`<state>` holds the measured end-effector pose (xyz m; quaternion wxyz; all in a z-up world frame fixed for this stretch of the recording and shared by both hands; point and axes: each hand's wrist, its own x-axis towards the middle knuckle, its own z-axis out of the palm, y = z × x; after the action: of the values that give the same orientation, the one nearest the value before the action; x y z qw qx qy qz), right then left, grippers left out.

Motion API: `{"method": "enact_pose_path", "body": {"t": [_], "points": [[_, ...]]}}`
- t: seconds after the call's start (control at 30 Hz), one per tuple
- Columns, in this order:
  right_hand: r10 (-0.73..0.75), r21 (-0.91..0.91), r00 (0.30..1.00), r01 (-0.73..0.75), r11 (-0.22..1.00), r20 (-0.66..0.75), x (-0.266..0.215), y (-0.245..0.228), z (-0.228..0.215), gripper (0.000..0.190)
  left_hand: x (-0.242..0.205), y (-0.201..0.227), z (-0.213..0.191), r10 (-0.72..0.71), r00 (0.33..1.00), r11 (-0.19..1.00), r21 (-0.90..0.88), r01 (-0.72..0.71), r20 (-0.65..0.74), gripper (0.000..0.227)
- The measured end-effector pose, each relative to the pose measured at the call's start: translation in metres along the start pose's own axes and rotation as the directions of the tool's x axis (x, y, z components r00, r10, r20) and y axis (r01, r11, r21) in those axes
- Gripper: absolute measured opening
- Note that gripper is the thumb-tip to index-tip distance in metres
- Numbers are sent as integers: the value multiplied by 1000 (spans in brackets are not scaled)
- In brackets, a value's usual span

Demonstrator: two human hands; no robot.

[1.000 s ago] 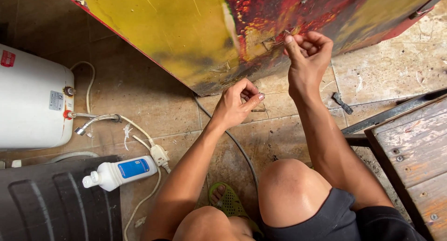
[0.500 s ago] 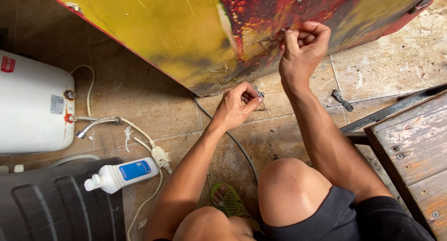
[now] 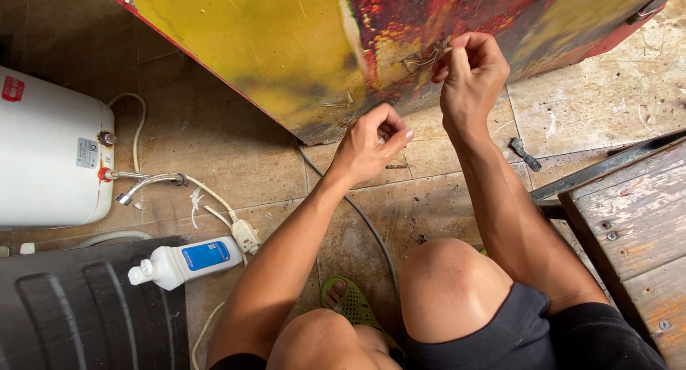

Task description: Scraping residue and stickers off a large metal cooler surface using a small tool and fingers, followed by cleaning with a cloth.

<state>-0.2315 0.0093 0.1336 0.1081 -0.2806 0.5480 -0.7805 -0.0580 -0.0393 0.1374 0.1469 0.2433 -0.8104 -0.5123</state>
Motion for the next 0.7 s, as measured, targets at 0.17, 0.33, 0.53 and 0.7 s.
{"method": "enact_pose_path", "body": {"t": [0.17, 0.33, 0.53, 0.7], "points": [[-108, -51, 982, 117, 992, 157, -40, 13, -14, 18, 28, 18, 4, -2, 987, 993, -113, -17, -161, 22], [-83, -27, 983, 88, 996, 163, -51, 38, -28, 8, 48, 17, 20, -148, 944, 969, -232, 79, -295, 42], [422, 208, 905, -421, 883, 42, -32, 26, -30, 33, 56, -36, 41, 438, 859, 722, 673, -159, -267, 69], [534, 249, 838, -497, 831, -114, -13, 22, -12, 9, 73, -53, 36, 467, 876, 426, 899, -103, -121, 105]]}}
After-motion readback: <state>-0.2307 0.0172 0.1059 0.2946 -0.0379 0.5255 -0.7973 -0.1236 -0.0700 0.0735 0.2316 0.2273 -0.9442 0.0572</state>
